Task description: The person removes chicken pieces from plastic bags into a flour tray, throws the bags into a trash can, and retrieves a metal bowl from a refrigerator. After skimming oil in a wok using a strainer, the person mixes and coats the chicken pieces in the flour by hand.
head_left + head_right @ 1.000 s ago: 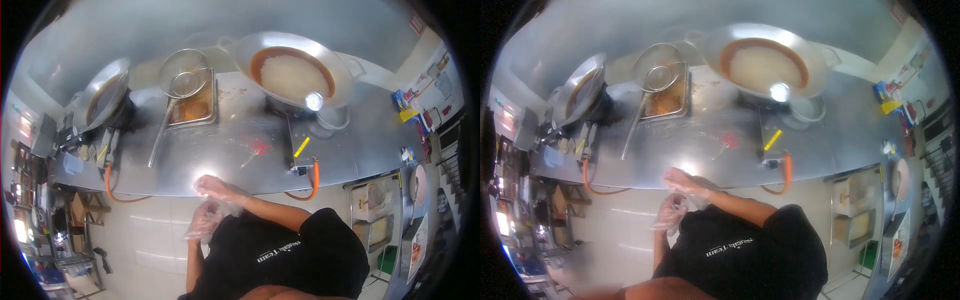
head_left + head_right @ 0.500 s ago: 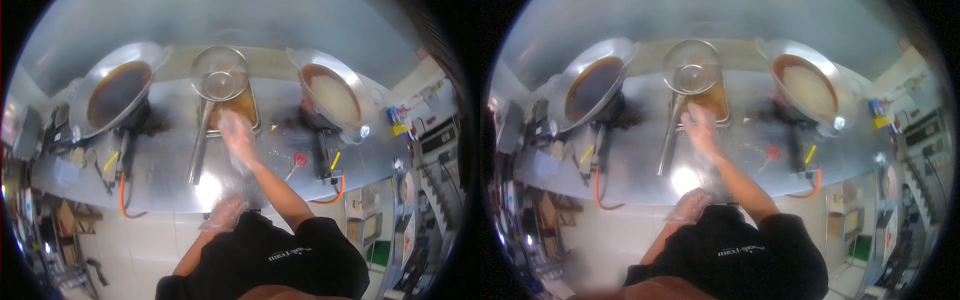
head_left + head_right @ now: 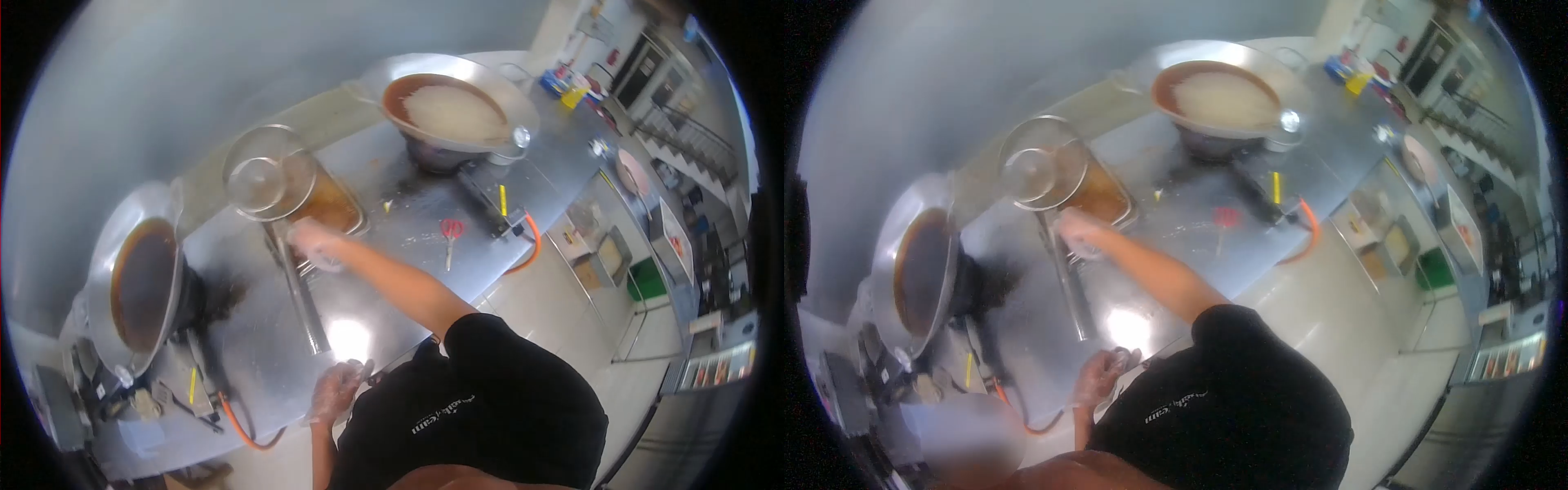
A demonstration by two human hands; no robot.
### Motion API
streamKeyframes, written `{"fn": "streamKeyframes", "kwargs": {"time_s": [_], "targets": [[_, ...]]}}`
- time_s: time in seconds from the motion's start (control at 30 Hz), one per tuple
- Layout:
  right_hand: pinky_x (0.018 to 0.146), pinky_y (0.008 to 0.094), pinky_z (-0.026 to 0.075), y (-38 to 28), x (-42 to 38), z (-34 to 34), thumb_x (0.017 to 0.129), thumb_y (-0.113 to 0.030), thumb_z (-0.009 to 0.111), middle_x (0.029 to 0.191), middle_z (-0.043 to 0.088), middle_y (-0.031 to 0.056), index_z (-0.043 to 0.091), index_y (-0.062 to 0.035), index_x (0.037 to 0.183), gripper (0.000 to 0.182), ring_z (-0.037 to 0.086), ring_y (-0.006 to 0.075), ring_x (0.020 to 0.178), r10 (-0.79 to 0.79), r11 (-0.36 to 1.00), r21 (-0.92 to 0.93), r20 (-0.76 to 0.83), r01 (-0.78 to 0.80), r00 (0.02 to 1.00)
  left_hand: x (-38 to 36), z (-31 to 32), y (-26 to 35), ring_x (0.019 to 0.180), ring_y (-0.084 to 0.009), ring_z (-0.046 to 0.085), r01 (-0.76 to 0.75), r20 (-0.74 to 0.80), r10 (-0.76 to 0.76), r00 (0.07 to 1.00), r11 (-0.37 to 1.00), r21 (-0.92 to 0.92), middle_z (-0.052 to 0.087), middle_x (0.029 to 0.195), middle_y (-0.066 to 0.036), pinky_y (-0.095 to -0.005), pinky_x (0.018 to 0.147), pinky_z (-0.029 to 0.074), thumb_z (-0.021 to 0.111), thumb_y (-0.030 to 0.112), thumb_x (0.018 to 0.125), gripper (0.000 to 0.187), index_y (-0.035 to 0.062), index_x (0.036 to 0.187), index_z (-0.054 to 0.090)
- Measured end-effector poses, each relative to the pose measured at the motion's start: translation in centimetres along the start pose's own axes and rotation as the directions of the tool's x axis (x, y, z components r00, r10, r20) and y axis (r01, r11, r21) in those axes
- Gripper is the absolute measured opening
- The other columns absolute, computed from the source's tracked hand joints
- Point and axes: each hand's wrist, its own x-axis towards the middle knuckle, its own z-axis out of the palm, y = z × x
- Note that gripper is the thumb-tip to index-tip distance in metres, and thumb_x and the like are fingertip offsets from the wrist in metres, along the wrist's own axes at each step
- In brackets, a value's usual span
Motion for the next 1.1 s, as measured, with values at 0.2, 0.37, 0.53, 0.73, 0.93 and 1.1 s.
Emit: {"fn": "streamKeyframes", "kwargs": {"time_s": [0.2,0.37,0.53,0.73,0.93,1.1], "targets": [[0.07,0.0291,0.047,-9.3,-14.3,-11.3,0.095,-0.044,0.055,0.082,0.061,0.0023,0.063,-0.0054,0.098,0.039,0.057,0.0134,0.079,-0.269,0.858,0.419,-0.123,0.296,0.955,4.8,2.6,1.9,0.088,-0.0355,0.063,-0.099,0.155,0.105,0.982,0.994,-0.045,0.067,0.096,-0.018,-0.0421,0.079,0.049,0.055,0.032,0.092,0.031,0.0074,0.107,0.066],[0.075,0.0314,0.048,-6.0,-15.7,-34.1,0.098,-0.031,0.049,0.094,0.062,0.0062,0.062,-0.0054,0.1,0.029,0.057,0.016,0.085,-0.547,0.792,-0.385,-0.104,0.474,0.83,7.9,5.2,5.6,0.086,-0.0327,0.064,-0.089,0.03,0.087,0.996,0.994,0.057,0.067,0.092,-0.017,-0.041,0.077,0.049,0.059,0.028,0.09,0.028,0.0056,0.106,0.066],[0.075,0.0456,0.05,-1.7,-19.8,-53.7,0.09,-0.024,0.047,0.09,0.065,0.0247,0.066,0.0014,0.088,0.032,0.064,0.0376,0.084,-0.281,0.327,-0.871,-0.459,-0.365,0.843,10.8,9.6,9.2,0.084,-0.0273,0.066,-0.051,-0.076,0.046,0.996,0.996,-0.074,0.068,0.09,-0.017,-0.0371,0.077,0.05,0.065,0.022,0.087,0.026,0.0043,0.105,0.066],[0.079,0.0409,0.052,3.2,-18.2,-59.7,0.086,-0.024,0.052,0.104,0.069,0.0114,0.072,-0.0112,0.1,0.027,0.067,0.029,0.095,-0.114,0.001,-0.788,-0.612,-0.616,0.782,13.3,13.3,14.4,0.084,-0.0201,0.064,0.19,-0.022,-0.189,0.982,0.982,0.021,0.068,0.088,-0.014,-0.034,0.078,0.049,0.066,0.021,0.09,0.024,0.0012,0.103,0.065],[0.071,0.0389,0.053,9.5,-11.4,-59.1,0.073,-0.022,0.07,0.094,0.071,0.0093,0.073,-0.011,0.091,0.021,0.067,0.0239,0.087,-0.038,0.277,-0.782,-0.589,-0.558,0.807,12.5,16.1,14.9,0.07,-0.0283,0.06,0.162,-0.089,-0.174,0.981,0.978,-0.132,0.064,0.081,-0.019,-0.0404,0.069,0.048,0.057,0.023,0.092,0.022,0.0069,0.103,0.066],[0.067,0.0404,0.053,9.1,-5.9,-54.3,0.071,-0.023,0.074,0.092,0.07,0.0094,0.073,-0.0122,0.092,0.024,0.065,0.0245,0.081,0.246,0.127,-0.966,-0.189,-0.225,0.951,11.6,17.4,10.3,0.083,-0.0181,0.064,0.258,-0.119,-0.258,0.959,0.966,-0.014,0.07,0.092,-0.013,-0.0343,0.077,0.05,0.065,0.026,0.092,0.029,0.0004,0.104,0.066]]}}
